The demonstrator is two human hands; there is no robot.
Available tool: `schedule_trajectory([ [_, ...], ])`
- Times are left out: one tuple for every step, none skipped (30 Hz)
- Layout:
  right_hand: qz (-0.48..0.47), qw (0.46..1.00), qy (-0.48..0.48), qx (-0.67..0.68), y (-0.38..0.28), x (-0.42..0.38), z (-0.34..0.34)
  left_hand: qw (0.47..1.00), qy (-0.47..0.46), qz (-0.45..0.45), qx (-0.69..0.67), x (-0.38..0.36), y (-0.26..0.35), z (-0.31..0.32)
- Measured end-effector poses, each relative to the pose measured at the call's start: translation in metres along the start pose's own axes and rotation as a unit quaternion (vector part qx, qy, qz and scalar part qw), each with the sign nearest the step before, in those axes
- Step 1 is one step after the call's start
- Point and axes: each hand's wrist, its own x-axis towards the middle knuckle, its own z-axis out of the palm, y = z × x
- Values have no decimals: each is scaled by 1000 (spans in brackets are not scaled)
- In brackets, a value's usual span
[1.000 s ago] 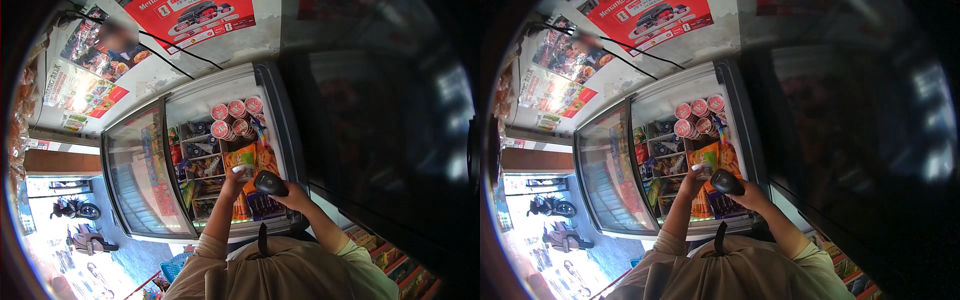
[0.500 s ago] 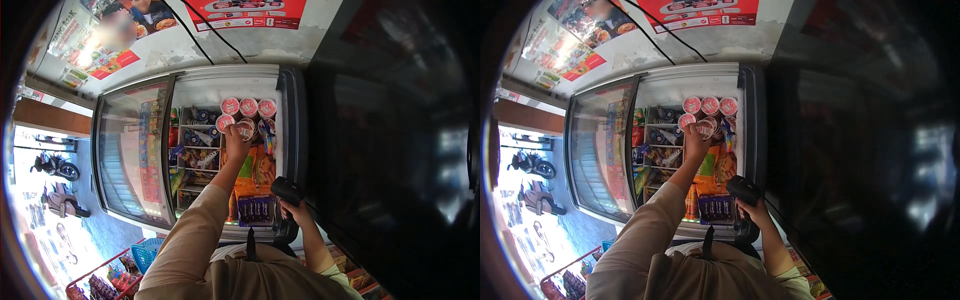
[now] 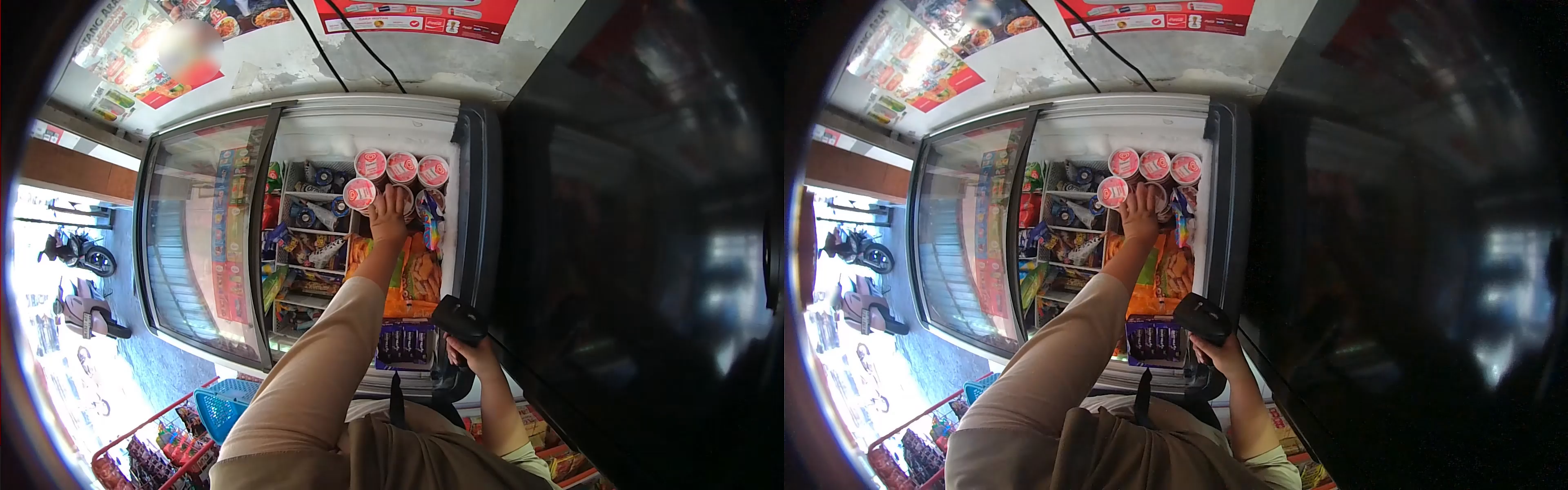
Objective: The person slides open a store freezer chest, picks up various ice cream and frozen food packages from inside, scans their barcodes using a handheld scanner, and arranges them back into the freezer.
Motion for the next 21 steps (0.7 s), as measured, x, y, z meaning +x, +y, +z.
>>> schedule_trajectory([
  [-5,1000,12,4,0,-1,2,1000,0,-2,0,0,2,0],
  [-10,1000,25,8,-1,-1,3,1000,-9,1,3,0,4,2],
  [-9,1000,24,6,0,0,3,1000,-19,5,6,1,6,-2],
  [-10,1000,24,6,2,0,2,999,-47,-1,-15,1,8,-5],
  [-11,1000,24,5,3,0,1,999,-47,-4,-17,2,8,-9],
  [-9,1000,23,2,3,0,1,999,-38,7,-17,2,8,-9],
  [-8,1000,24,6,3,0,1,999,-29,18,-17,3,7,-8],
  [-6,1000,25,11,4,-1,1,999,-29,14,-18,3,7,-8],
  [-4,1000,23,9,4,0,1,1000,1,21,14,4,6,-7],
  [-4,1000,21,8,4,0,1,998,30,28,46,4,5,-6],
  [-5,1000,20,8,4,0,2,998,29,26,47,4,2,-5],
  [-4,1000,19,7,4,0,2,999,10,29,12,5,0,-5],
  [-5,1000,21,2,3,-1,2,999,-9,33,-23,5,-1,-5],
  [-7,1000,23,-3,2,-1,4,999,-9,31,-23,4,-3,-7],
  [-8,1000,22,-4,2,-1,5,998,-20,38,-42,4,-4,-9],
  [-10,1000,26,-9,2,-1,5,997,-29,46,-61,4,-6,-11],
  [-13,999,31,-14,2,-1,6,997,-27,46,-61,4,-7,-14],
  [-15,999,29,-15,1,-1,7,996,-6,55,-76,1,-8,-18],
  [-17,999,31,-20,0,-1,8,994,15,64,-90,-2,-10,-21],
  [-19,999,33,-25,-1,-1,10,994,16,63,-90,-6,-11,-25],
  [-20,999,31,-26,-2,-1,11,994,19,70,-86,-12,-11,-29],
])
